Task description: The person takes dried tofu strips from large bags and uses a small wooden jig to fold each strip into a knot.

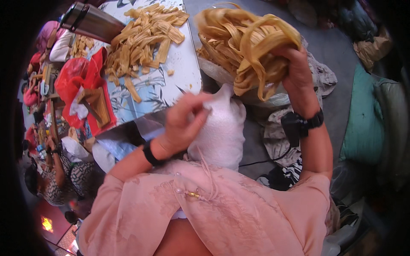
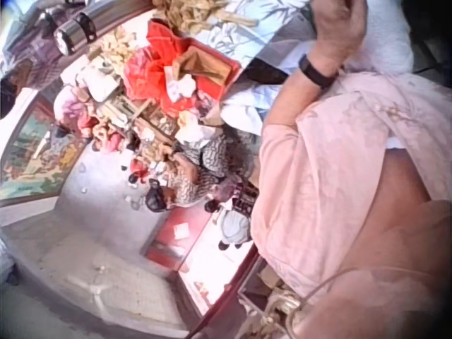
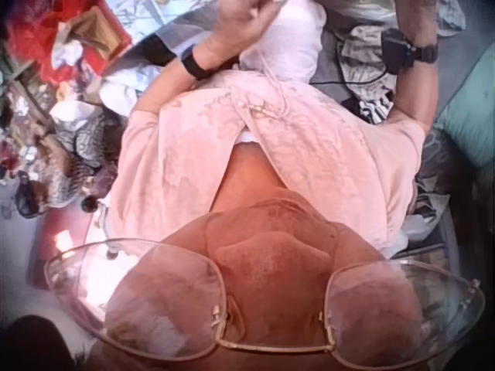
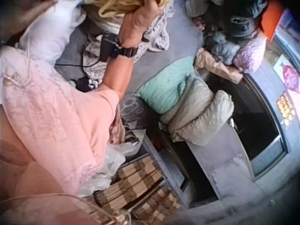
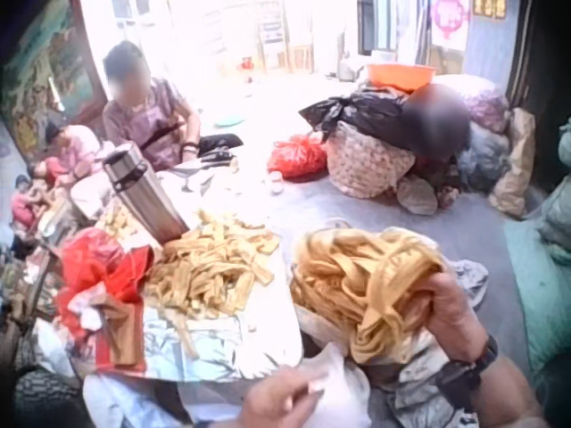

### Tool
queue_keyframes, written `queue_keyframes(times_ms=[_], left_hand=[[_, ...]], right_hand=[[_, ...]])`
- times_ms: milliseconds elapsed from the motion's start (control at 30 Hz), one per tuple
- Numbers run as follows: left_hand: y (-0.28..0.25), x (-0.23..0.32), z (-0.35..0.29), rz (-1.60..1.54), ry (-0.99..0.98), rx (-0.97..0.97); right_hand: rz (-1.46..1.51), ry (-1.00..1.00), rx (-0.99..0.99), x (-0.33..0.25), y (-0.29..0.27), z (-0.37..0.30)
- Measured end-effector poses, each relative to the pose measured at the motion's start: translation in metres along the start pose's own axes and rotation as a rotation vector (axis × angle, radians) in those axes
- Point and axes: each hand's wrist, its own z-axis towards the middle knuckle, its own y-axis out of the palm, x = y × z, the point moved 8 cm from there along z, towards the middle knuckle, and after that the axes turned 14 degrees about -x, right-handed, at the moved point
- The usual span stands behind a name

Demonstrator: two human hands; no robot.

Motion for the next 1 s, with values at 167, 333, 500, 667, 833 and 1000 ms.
queue_keyframes(times_ms=[167, 333, 500, 667, 833, 1000], left_hand=[[-0.036, 0.053, 0.053, 0.115, 0.258, 0.374], [-0.013, 0.096, 0.092, -0.363, 0.417, -0.041], [-0.015, 0.161, 0.065, -0.285, 0.649, -0.293], [-0.036, 0.183, 0.035, -0.408, 0.584, -0.190], [-0.073, 0.235, 0.002, -0.121, 0.989, -0.302], [-0.078, 0.277, -0.064, -0.161, 1.329, -0.156]], right_hand=[[-0.427, -0.294, -0.173, -0.093, 0.030, -0.058], [-1.292, -0.771, -0.019, -0.166, 0.075, -0.101], [-1.348, -0.820, -0.154, -0.171, 0.125, -0.102], [-1.305, -0.898, -0.170, -0.192, 0.174, -0.123], [-1.273, -0.949, -0.217, -0.210, 0.230, -0.146], [-1.244, -0.983, -0.250, -0.225, 0.285, -0.168]])
